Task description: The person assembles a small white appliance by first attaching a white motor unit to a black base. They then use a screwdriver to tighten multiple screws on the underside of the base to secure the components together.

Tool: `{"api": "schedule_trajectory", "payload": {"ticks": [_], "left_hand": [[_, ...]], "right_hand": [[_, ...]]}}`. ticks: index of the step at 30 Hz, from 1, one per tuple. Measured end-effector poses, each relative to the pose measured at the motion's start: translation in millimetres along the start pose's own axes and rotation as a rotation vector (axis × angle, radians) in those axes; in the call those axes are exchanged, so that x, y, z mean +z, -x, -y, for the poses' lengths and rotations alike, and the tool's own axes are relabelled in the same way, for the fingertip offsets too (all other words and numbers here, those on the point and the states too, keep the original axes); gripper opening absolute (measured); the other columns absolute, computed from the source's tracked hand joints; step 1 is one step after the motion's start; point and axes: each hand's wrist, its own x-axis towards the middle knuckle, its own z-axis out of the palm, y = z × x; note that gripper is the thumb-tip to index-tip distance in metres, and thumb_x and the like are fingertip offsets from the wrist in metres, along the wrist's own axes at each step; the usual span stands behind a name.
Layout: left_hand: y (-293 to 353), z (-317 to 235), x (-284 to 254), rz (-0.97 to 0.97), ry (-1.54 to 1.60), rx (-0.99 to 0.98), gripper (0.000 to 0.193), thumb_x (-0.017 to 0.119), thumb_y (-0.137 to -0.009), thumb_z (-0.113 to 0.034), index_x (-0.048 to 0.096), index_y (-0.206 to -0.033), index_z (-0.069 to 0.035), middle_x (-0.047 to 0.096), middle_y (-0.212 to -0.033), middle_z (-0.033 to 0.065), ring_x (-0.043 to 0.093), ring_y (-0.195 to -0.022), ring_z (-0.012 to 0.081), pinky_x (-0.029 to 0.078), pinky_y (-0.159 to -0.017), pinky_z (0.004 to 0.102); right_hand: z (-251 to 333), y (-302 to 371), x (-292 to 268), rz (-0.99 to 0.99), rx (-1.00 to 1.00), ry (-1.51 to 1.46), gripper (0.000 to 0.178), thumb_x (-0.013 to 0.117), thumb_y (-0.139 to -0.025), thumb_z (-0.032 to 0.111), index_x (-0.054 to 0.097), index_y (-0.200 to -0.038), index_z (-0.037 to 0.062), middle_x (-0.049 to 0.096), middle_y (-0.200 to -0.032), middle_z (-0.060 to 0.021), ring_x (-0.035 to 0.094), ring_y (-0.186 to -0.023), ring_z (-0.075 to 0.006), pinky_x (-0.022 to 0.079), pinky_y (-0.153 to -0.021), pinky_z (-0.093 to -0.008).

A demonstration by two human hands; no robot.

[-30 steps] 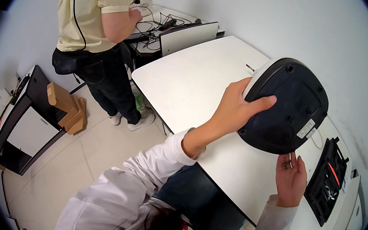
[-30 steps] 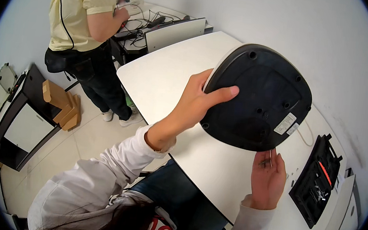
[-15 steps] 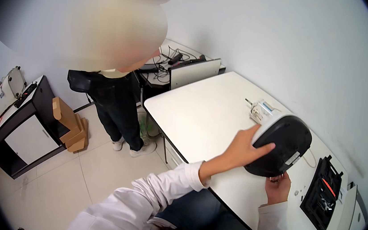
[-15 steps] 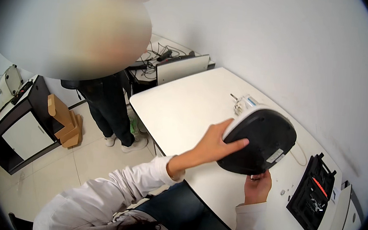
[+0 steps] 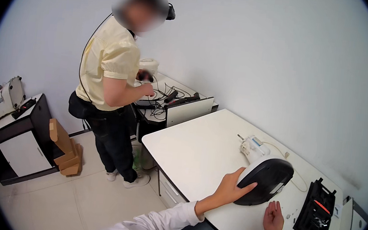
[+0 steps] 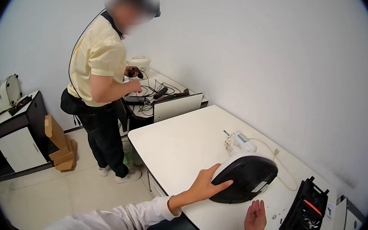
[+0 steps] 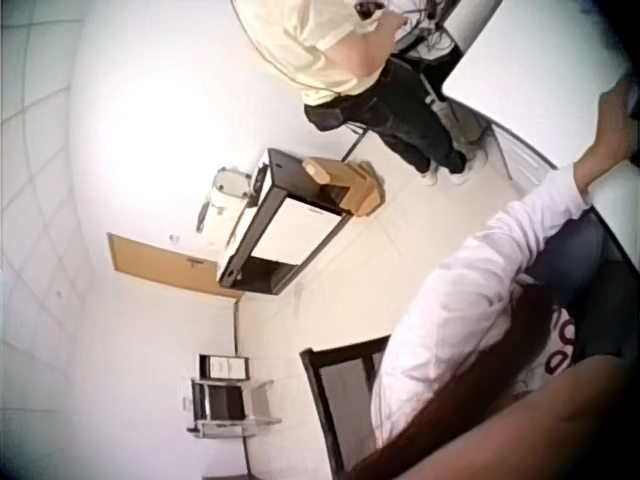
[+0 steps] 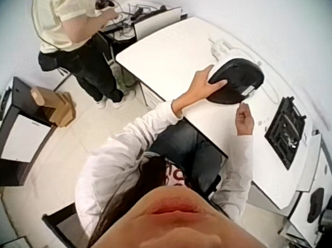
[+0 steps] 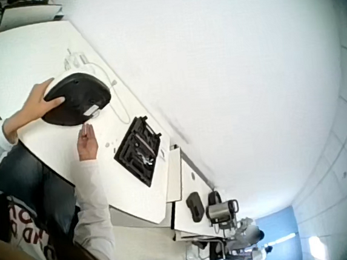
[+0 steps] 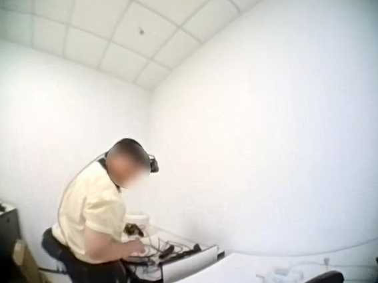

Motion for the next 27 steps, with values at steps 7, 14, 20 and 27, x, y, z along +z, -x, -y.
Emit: {"api": "schedule_trajectory", "payload": {"ticks": [7, 14, 20, 27], "left_hand": [[32, 12, 7, -0.061, 0.083, 0.015, 0.046, 0.069, -0.077, -0.027, 0.054, -0.108, 0.004, 0.066, -0.085, 0.0169, 0.065, -0.076, 0.0212, 0.049, -0.07, 0.0287], [60, 32, 10, -0.119, 0.225, -0.025, 0.047, 0.069, -0.078, -0.023, 0.052, -0.11, 0.006, 0.066, -0.09, 0.0144, 0.062, -0.081, 0.0164, 0.048, -0.074, 0.0284], [77, 48, 12, -0.174, 0.358, -0.071, 0.046, 0.069, -0.079, -0.023, 0.052, -0.111, 0.004, 0.065, -0.093, 0.0129, 0.061, -0.084, 0.0163, 0.048, -0.076, 0.0289], [85, 60, 19, -0.168, 0.604, -0.333, 0.043, 0.069, -0.08, -0.024, 0.053, -0.11, 0.002, 0.061, -0.1, 0.0084, 0.057, -0.09, 0.0153, 0.047, -0.08, 0.0285]], "right_hand": [[52, 52, -3, 0.361, -0.322, 0.028, 0.042, 0.042, -0.094, 0.009, 0.031, -0.134, 0.0047, 0.038, -0.136, -0.0143, 0.038, -0.126, -0.0254, 0.04, -0.099, -0.031], [50, 82, 46, 0.373, -0.666, 0.636, 0.026, 0.052, -0.087, 0.006, 0.053, -0.111, -0.0019, 0.051, -0.115, -0.0089, 0.051, -0.104, -0.018, 0.043, -0.086, -0.0256], [31, 101, 84, 0.354, -1.024, 1.025, 0.016, 0.063, -0.076, 0.001, 0.063, -0.091, -0.0034, 0.059, -0.087, -0.0055, 0.056, -0.077, -0.0128, 0.046, -0.071, -0.0236], [33, 107, 80, 0.286, -0.905, 0.821, 0.015, 0.065, -0.077, -0.002, 0.059, -0.09, -0.0061, 0.06, -0.084, -0.0104, 0.062, -0.074, -0.015, 0.051, -0.069, -0.0243]]}}
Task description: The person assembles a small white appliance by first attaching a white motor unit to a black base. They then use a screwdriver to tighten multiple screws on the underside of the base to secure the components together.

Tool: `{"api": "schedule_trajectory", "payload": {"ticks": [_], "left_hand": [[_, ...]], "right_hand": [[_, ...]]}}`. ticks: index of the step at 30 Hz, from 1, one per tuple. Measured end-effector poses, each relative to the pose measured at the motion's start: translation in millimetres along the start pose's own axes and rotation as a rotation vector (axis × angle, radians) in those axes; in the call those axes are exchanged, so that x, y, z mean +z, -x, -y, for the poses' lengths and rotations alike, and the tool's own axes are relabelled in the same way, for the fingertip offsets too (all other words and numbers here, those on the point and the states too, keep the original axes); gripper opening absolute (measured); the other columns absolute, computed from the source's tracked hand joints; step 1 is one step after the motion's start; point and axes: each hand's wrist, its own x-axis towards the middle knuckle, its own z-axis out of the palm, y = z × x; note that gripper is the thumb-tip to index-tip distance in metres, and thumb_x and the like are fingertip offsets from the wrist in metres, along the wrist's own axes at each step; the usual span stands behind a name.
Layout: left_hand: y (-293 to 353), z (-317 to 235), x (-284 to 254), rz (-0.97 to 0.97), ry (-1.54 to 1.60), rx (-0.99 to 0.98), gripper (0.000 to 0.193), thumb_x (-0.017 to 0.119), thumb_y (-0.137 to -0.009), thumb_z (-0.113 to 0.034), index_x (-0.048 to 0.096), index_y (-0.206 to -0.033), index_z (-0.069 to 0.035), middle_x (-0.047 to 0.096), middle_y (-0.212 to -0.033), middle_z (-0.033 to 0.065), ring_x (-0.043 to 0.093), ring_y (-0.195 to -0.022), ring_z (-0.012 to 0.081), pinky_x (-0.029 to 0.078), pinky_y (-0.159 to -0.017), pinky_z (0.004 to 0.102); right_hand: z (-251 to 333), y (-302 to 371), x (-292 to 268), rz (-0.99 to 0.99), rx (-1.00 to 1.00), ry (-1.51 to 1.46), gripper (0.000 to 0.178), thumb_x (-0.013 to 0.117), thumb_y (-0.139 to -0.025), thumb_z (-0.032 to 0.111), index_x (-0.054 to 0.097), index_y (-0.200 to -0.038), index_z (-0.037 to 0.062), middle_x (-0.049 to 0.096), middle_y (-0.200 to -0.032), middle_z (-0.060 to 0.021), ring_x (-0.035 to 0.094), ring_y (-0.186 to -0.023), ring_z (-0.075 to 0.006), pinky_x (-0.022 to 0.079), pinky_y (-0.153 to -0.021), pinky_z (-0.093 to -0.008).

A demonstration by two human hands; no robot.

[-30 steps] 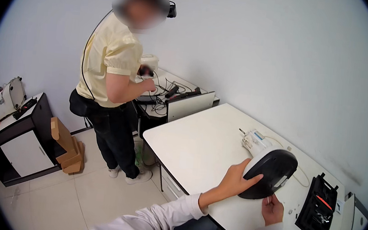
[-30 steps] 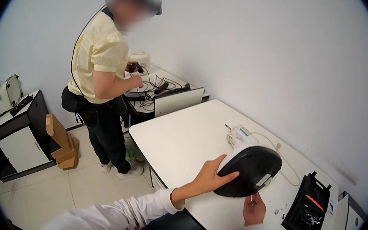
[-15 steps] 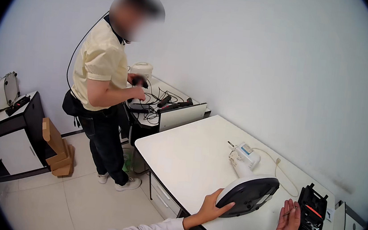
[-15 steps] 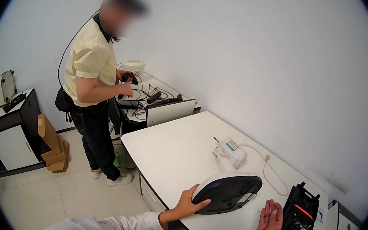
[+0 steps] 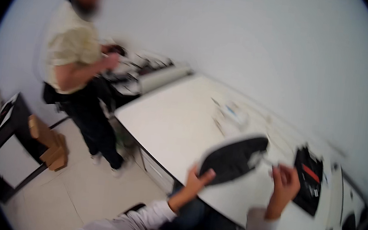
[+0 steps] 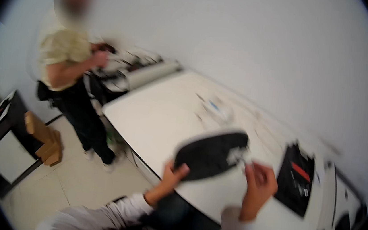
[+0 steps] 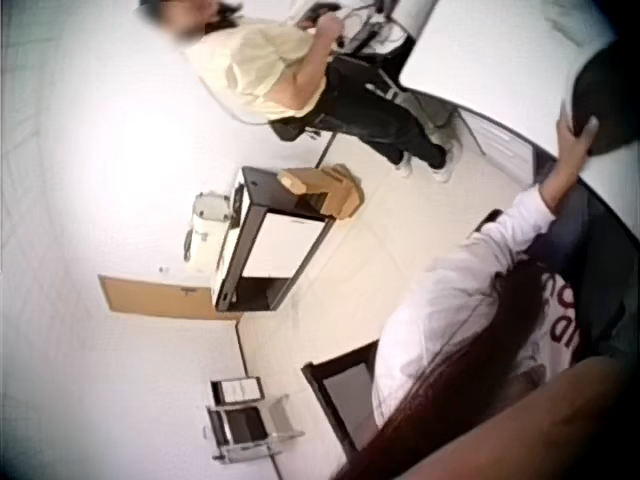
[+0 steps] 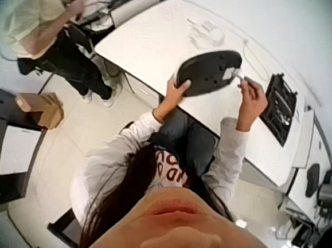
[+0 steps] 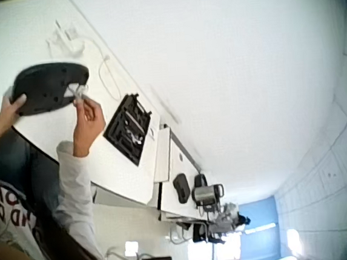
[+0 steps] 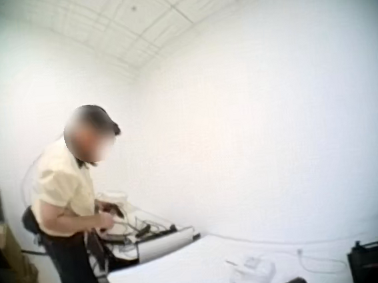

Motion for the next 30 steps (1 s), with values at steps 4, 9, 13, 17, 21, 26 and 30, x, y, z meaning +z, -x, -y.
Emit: {"api": "schedule_trajectory", "payload": {"ticks": [4, 9, 13, 17, 21, 26, 30], "left_hand": [[-4, 8, -11, -0.064, 0.287, 0.047, 0.038, 0.066, -0.081, -0.015, 0.051, -0.112, 0.001, 0.059, -0.105, 0.0095, 0.056, -0.095, 0.0156, 0.044, -0.085, 0.0294], [-7, -25, 0, -0.132, 0.531, 0.05, 0.048, 0.058, -0.087, -0.02, 0.041, -0.128, -0.002, 0.051, -0.124, 0.0095, 0.052, -0.111, 0.0199, 0.041, -0.095, 0.0326], [-11, -32, -24, -0.172, 0.695, 0.007, 0.046, 0.049, -0.092, -0.031, 0.041, -0.129, -0.005, 0.049, -0.127, 0.0091, 0.05, -0.115, 0.0228, 0.041, -0.097, 0.0356], [-5, -38, -34, -0.214, 0.775, 0.01, 0.047, 0.046, -0.093, -0.033, 0.04, -0.129, -0.003, 0.048, -0.13, 0.0106, 0.049, -0.117, 0.0246, 0.04, -0.099, 0.0371], [-10, -32, -47, -0.219, 0.783, -0.001, 0.048, 0.043, -0.094, -0.034, 0.038, -0.131, -0.004, 0.046, -0.131, 0.0111, 0.047, -0.118, 0.0258, 0.041, -0.099, 0.0392], [-5, -30, -50, -0.222, 0.786, -0.019, 0.049, 0.04, -0.094, -0.035, 0.036, -0.132, -0.004, 0.046, -0.131, 0.0113, 0.048, -0.118, 0.0261, 0.041, -0.098, 0.0396], [-2, -17, -48, -0.261, 0.747, -0.013, 0.053, 0.038, -0.094, -0.041, 0.033, -0.134, -0.007, 0.044, -0.133, 0.0109, 0.047, -0.119, 0.0286, 0.042, -0.098, 0.0421]], "right_hand": [[0, 1, 2, -0.179, 0.046, -0.218, 0.015, 0.067, -0.077, -0.001, 0.059, -0.09, -0.0039, 0.062, -0.081, -0.0073, 0.061, -0.074, -0.0126, 0.048, -0.065, -0.0218], [-10, 11, -9, -0.122, 0.052, -0.034, 0.012, 0.068, -0.077, 0.0, 0.06, -0.086, -0.0034, 0.062, -0.08, -0.0068, 0.061, -0.074, -0.0122, 0.047, -0.062, -0.0211], [-7, 10, 17, -0.096, 0.025, 0.013, 0.012, 0.066, -0.077, -0.003, 0.059, -0.087, -0.0039, 0.062, -0.082, -0.008, 0.063, -0.08, -0.0143, 0.05, -0.065, -0.0221], [-17, 4, 48, -0.004, -0.013, 0.018, 0.011, 0.064, -0.078, -0.005, 0.058, -0.087, -0.0035, 0.064, -0.086, -0.0101, 0.064, -0.085, -0.0179, 0.053, -0.074, -0.0251], [-21, -4, 73, 0.011, 0.002, 0.034, 0.011, 0.063, -0.078, -0.006, 0.055, -0.084, -0.0023, 0.063, -0.085, -0.01, 0.064, -0.089, -0.0192, 0.053, -0.072, -0.0255], [-2, -17, 104, 0.072, -0.175, 0.105, 0.013, 0.065, -0.075, -0.007, 0.056, -0.083, -0.0015, 0.059, -0.081, -0.0064, 0.065, -0.083, -0.0168, 0.054, -0.066, -0.0237], [2, -29, 140, 0.14, -0.31, 0.104, 0.015, 0.069, -0.073, -0.005, 0.057, -0.081, -0.0004, 0.058, -0.079, -0.0068, 0.064, -0.073, -0.0148, 0.054, -0.062, -0.0232]]}}
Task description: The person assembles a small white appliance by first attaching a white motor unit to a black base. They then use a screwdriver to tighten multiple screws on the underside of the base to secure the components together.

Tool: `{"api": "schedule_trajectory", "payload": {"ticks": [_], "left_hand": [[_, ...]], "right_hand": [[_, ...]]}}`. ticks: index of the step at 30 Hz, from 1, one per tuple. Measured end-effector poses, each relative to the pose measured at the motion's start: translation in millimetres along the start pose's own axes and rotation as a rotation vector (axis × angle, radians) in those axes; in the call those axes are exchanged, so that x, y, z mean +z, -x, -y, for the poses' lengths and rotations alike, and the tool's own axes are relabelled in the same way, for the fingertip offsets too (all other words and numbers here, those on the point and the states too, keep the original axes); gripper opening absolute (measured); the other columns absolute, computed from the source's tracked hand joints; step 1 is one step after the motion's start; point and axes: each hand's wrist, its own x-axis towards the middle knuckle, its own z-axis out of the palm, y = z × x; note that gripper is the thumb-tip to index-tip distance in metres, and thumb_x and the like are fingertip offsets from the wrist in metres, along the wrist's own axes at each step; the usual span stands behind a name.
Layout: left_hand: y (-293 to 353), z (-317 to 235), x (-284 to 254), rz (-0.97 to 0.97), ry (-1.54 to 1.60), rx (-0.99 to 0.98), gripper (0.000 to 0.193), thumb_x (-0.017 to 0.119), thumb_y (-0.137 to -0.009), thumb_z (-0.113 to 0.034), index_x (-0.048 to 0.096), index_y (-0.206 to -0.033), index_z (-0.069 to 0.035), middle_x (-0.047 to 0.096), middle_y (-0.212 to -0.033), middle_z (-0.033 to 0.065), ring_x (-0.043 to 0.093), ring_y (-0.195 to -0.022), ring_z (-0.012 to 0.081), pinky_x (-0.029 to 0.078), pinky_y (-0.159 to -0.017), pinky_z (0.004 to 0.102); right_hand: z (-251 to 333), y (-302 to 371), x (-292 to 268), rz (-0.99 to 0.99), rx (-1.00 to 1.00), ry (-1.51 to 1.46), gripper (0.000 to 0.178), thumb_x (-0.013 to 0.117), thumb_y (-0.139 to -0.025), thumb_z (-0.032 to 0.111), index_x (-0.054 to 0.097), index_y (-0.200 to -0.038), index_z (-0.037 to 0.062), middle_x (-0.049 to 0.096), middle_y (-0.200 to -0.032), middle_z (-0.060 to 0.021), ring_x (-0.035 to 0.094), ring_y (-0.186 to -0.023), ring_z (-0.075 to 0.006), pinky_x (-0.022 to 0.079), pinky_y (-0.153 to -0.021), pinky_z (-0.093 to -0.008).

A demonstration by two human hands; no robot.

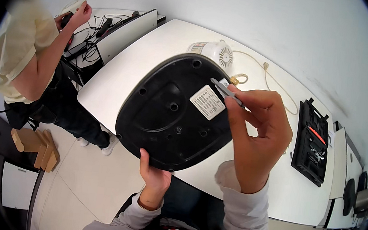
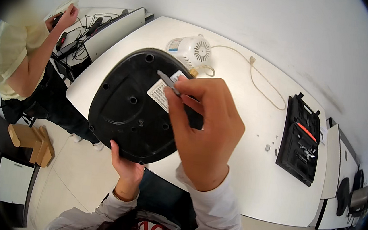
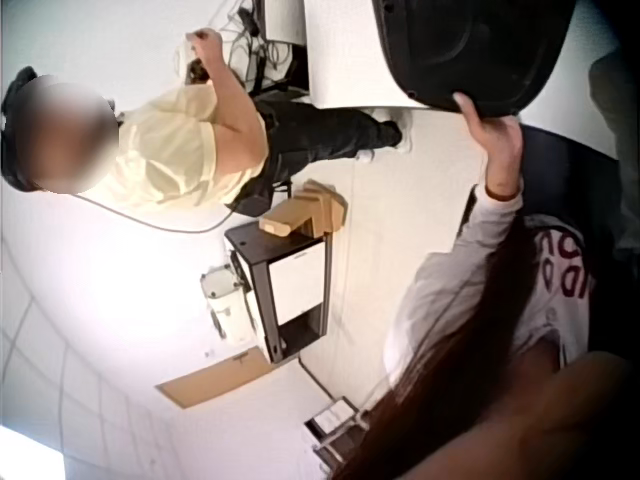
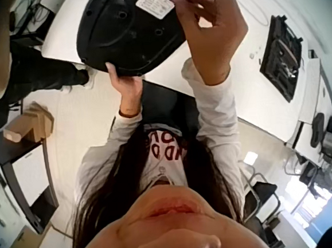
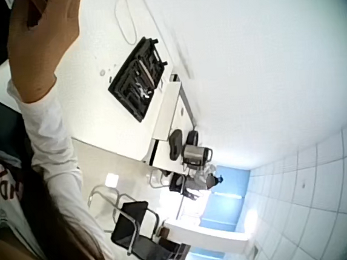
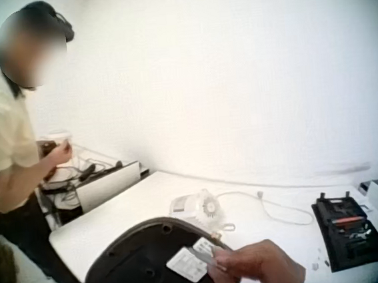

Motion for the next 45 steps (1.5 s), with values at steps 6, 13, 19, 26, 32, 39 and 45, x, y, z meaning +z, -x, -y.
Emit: {"api": "schedule_trajectory", "payload": {"ticks": [6, 13, 19, 26, 32, 39, 45], "left_hand": [[5, 6, -6, 0.005, -0.013, -0.008, 0.056, 0.037, -0.093, -0.043, 0.031, -0.136, -0.007, 0.042, -0.135, 0.0113, 0.045, -0.121, 0.0284, 0.04, -0.099, 0.0422], [7, 9, -8, 0.061, -0.082, 0.015, 0.056, 0.035, -0.094, -0.043, 0.03, -0.136, -0.008, 0.041, -0.136, 0.0103, 0.043, -0.122, 0.0282, 0.036, -0.101, 0.0418], [9, 9, -10, 0.118, -0.1, -0.002, 0.056, 0.036, -0.093, -0.043, 0.03, -0.137, -0.007, 0.041, -0.136, 0.0089, 0.042, -0.123, 0.0271, 0.033, -0.102, 0.0414], [12, 13, -19, 0.098, -0.122, 0.021, 0.058, 0.038, -0.092, -0.043, 0.03, -0.137, -0.007, 0.041, -0.136, 0.0085, 0.042, -0.123, 0.0259, 0.033, -0.103, 0.0412], [14, 13, -21, 0.107, -0.14, 0.006, 0.06, 0.04, -0.091, -0.045, 0.03, -0.137, -0.008, 0.041, -0.136, 0.0082, 0.042, -0.123, 0.0259, 0.032, -0.103, 0.0413], [15, 12, -21, 0.077, -0.151, 0.001, 0.061, 0.043, -0.09, -0.045, 0.029, -0.137, -0.008, 0.041, -0.136, 0.0082, 0.042, -0.123, 0.0263, 0.033, -0.103, 0.0412], [18, 13, -21, 0.052, -0.148, 0.009, 0.06, 0.044, -0.09, -0.044, 0.031, -0.136, -0.008, 0.042, -0.135, 0.008, 0.043, -0.122, 0.026, 0.033, -0.103, 0.0408]], "right_hand": [[-9, -3, 25, -0.001, -0.149, 0.175, 0.018, 0.071, -0.07, -0.004, 0.057, -0.079, 0.0004, 0.058, -0.074, -0.0075, 0.065, -0.068, -0.0193, 0.053, -0.057, -0.0234], [-9, -11, 26, -0.016, -0.244, 0.35, 0.017, 0.07, -0.071, -0.002, 0.056, -0.079, 0.0031, 0.057, -0.073, -0.005, 0.06, -0.057, -0.0173, 0.045, -0.046, -0.023], [10, -21, 26, 0.133, -0.166, 0.537, 0.017, 0.068, -0.073, 0.0, 0.052, -0.077, 0.0042, 0.053, -0.071, -0.0043, 0.053, -0.048, -0.0169, 0.039, -0.041, -0.0241], [8, -20, 26, 0.123, -0.145, 0.598, 0.018, 0.069, -0.072, 0.0, 0.052, -0.078, 0.0044, 0.053, -0.072, -0.0042, 0.052, -0.047, -0.0174, 0.04, -0.041, -0.0252], [12, -25, 24, 0.132, -0.105, 0.622, 0.017, 0.07, -0.072, 0.001, 0.054, -0.076, 0.0023, 0.055, -0.071, -0.0054, 0.056, -0.052, -0.0164, 0.043, -0.046, -0.024], [20, -23, 24, 0.169, -0.052, 0.654, 0.015, 0.071, -0.071, -0.004, 0.056, -0.075, -0.0024, 0.06, -0.072, -0.0079, 0.062, -0.063, -0.0152, 0.051, -0.057, -0.0222], [25, -28, 22, 0.201, -0.059, 0.714, 0.014, 0.07, -0.071, -0.003, 0.057, -0.075, -0.0021, 0.06, -0.071, -0.0082, 0.062, -0.063, -0.0159, 0.052, -0.058, -0.0236]]}}
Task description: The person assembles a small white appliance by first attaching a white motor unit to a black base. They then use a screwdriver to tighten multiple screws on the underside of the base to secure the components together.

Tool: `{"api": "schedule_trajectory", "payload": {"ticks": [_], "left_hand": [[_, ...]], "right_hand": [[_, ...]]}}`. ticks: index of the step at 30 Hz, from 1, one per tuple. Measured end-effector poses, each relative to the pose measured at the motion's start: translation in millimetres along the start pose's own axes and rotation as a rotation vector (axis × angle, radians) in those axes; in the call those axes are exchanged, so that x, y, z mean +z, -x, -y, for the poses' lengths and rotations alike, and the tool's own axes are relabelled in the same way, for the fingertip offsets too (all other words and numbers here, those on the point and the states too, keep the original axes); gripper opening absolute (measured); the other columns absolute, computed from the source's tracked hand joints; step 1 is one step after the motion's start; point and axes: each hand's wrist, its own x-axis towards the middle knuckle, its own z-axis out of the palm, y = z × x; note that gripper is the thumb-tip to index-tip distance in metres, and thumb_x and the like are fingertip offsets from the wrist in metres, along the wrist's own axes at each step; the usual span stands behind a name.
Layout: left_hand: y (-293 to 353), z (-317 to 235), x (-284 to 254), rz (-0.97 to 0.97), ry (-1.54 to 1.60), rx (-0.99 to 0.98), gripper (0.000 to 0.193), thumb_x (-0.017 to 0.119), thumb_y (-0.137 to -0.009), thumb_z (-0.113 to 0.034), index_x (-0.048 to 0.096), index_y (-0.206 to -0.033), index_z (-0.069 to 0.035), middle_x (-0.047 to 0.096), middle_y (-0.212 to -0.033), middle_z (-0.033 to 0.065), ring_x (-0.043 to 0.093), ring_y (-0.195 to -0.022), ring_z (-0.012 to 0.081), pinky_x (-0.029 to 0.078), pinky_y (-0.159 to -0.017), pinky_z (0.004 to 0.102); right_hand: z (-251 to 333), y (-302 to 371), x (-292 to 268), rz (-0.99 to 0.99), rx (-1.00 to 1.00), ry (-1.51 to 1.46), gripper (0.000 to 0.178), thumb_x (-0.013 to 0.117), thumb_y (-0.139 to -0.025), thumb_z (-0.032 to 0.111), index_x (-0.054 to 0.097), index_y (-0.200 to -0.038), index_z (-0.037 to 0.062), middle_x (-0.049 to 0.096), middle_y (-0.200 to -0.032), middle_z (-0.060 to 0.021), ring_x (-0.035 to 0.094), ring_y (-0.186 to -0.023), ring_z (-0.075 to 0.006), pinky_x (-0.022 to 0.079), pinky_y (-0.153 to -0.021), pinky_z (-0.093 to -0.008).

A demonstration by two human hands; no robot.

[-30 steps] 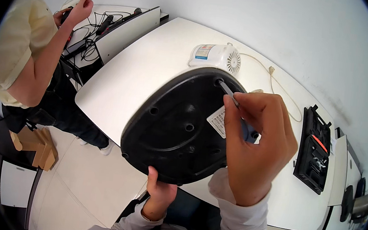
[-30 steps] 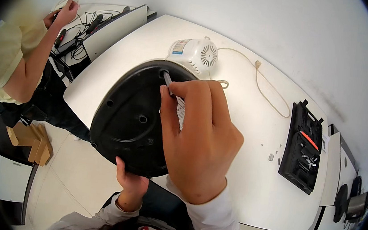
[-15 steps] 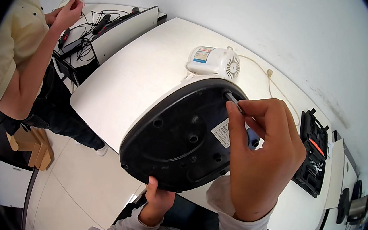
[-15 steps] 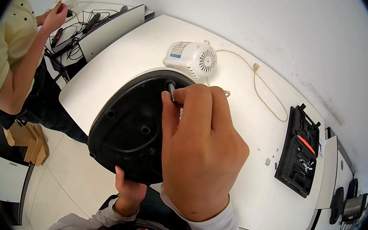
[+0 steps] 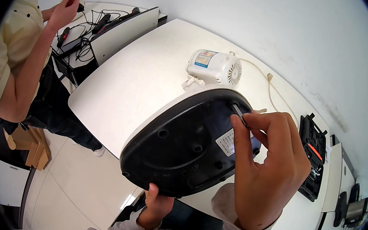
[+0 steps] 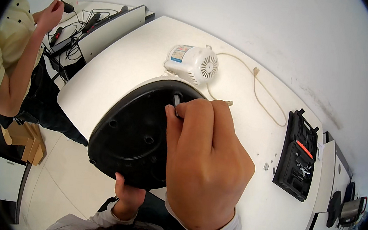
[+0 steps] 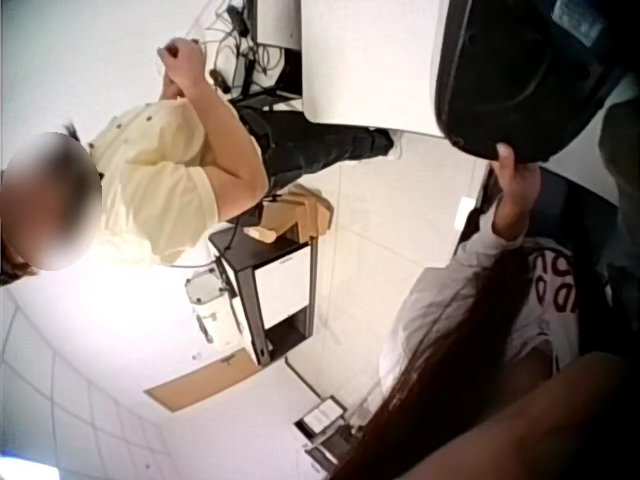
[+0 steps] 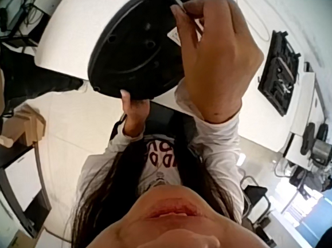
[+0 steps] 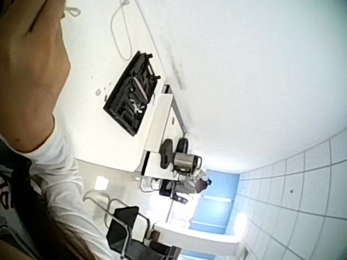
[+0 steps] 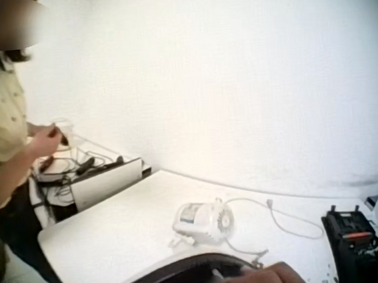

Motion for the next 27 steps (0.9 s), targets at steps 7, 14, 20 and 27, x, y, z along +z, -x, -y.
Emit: {"api": "schedule_trajectory", "payload": {"ticks": [7, 14, 20, 27], "left_hand": [[-1, 1, 1, -0.007, 0.003, 0.012, 0.06, 0.044, -0.09, -0.043, 0.031, -0.136, -0.007, 0.043, -0.135, 0.0082, 0.043, -0.122, 0.0254, 0.033, -0.102, 0.0403], [-1, 2, 1, 0.001, 0.012, 0.03, 0.06, 0.043, -0.09, -0.042, 0.031, -0.136, -0.006, 0.043, -0.134, 0.0083, 0.042, -0.122, 0.0255, 0.032, -0.103, 0.0403], [-2, -1, 2, 0.074, 0.03, 0.008, 0.058, 0.04, -0.092, -0.042, 0.031, -0.137, -0.007, 0.041, -0.136, 0.0083, 0.041, -0.124, 0.0258, 0.032, -0.103, 0.0413], [-7, -5, 1, 0.1, 0.056, 0.026, 0.055, 0.036, -0.094, -0.043, 0.029, -0.137, -0.01, 0.039, -0.137, 0.0081, 0.041, -0.124, 0.0276, 0.033, -0.103, 0.0437]], "right_hand": [[-3, -1, 3, -0.02, 0.023, -0.025, 0.017, 0.073, -0.069, 0.0, 0.056, -0.071, -0.0024, 0.06, -0.068, -0.0081, 0.061, -0.061, -0.0143, 0.05, -0.057, -0.0225], [-21, 1, 10, -0.134, -0.123, -0.076, 0.02, 0.075, -0.068, 0.003, 0.055, -0.073, 0.0018, 0.053, -0.064, -0.0053, 0.052, -0.045, -0.0155, 0.037, -0.038, -0.0239], [-26, 4, 18, -0.175, -0.121, -0.214, 0.017, 0.074, -0.066, -0.003, 0.06, -0.076, -0.0013, 0.061, -0.072, -0.0091, 0.061, -0.06, -0.0156, 0.048, -0.053, -0.023], [-41, 10, 24, -0.273, -0.175, -0.501, 0.023, 0.068, -0.067, -0.014, 0.061, -0.086, -0.0023, 0.064, -0.085, -0.0137, 0.064, -0.076, -0.0195, 0.055, -0.064, -0.0248]]}}
